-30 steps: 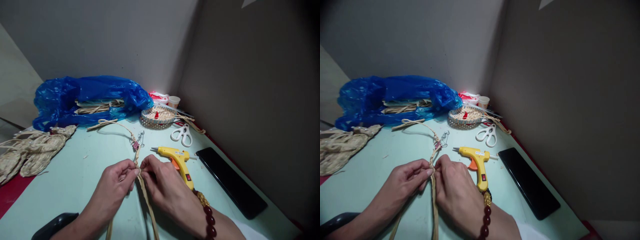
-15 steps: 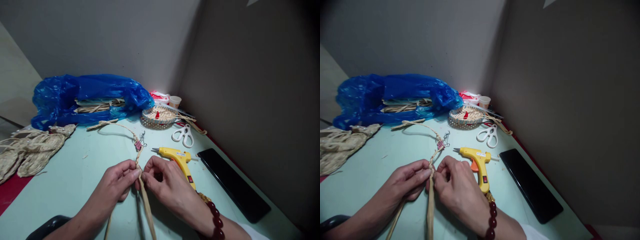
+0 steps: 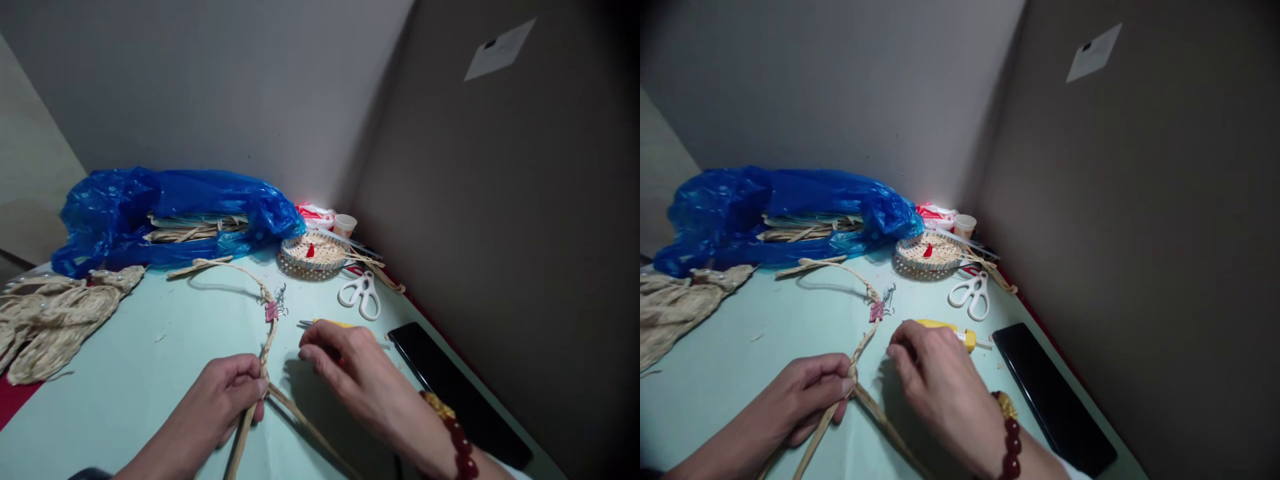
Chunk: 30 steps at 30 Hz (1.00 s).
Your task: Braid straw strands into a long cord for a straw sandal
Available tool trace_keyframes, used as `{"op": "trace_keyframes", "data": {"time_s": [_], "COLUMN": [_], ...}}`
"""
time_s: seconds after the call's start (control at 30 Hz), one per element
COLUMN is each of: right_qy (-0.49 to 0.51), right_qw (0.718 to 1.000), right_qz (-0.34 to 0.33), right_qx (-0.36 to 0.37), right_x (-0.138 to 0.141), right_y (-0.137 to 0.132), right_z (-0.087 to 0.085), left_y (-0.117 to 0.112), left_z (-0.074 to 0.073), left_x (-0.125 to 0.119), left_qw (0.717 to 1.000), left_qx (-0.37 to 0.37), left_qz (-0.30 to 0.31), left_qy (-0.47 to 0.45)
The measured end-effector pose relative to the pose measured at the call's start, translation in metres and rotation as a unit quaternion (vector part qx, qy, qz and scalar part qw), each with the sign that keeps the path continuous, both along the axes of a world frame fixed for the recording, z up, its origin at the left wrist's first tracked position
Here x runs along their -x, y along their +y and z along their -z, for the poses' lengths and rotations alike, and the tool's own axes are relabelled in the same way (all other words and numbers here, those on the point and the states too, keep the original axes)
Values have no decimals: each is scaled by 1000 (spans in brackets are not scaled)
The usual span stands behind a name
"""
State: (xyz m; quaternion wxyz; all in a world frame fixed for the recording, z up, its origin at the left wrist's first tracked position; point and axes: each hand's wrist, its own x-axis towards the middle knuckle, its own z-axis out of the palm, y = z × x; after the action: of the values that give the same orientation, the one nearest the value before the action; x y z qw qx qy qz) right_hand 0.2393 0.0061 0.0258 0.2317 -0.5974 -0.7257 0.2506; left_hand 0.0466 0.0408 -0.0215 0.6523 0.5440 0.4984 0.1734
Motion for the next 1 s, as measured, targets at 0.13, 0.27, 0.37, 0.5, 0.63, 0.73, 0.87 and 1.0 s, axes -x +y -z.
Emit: {"op": "trace_keyframes", "data": {"time_s": [0.13,0.27,0.37,0.5,0.63,0.73,0.87,1.0], "right_qy": [-95,-125,-123,-113,-96,-77,-94,-152], "right_qw": [994,988,985,982,979,974,963,951], "right_qz": [-2,-65,-114,-151,-178,-214,-253,-261], "right_qx": [-55,-57,-32,-11,-2,13,-6,-64], "right_x": [-19,-20,-13,-5,-5,-7,-5,0], "right_y": [41,90,115,128,127,122,112,109], "right_z": [-23,-18,-5,7,8,7,11,20], "left_y": [4,10,15,19,19,19,19,20], "left_z": [-1,-2,1,8,8,4,3,7], "left_x": [0,3,7,8,6,6,6,6], "left_qw": [999,995,991,989,989,992,995,996], "left_qx": [-44,-85,-101,-100,-80,-68,-50,-44], "left_qz": [-1,3,26,38,28,22,8,4], "left_qy": [22,55,89,106,119,104,82,80]}}
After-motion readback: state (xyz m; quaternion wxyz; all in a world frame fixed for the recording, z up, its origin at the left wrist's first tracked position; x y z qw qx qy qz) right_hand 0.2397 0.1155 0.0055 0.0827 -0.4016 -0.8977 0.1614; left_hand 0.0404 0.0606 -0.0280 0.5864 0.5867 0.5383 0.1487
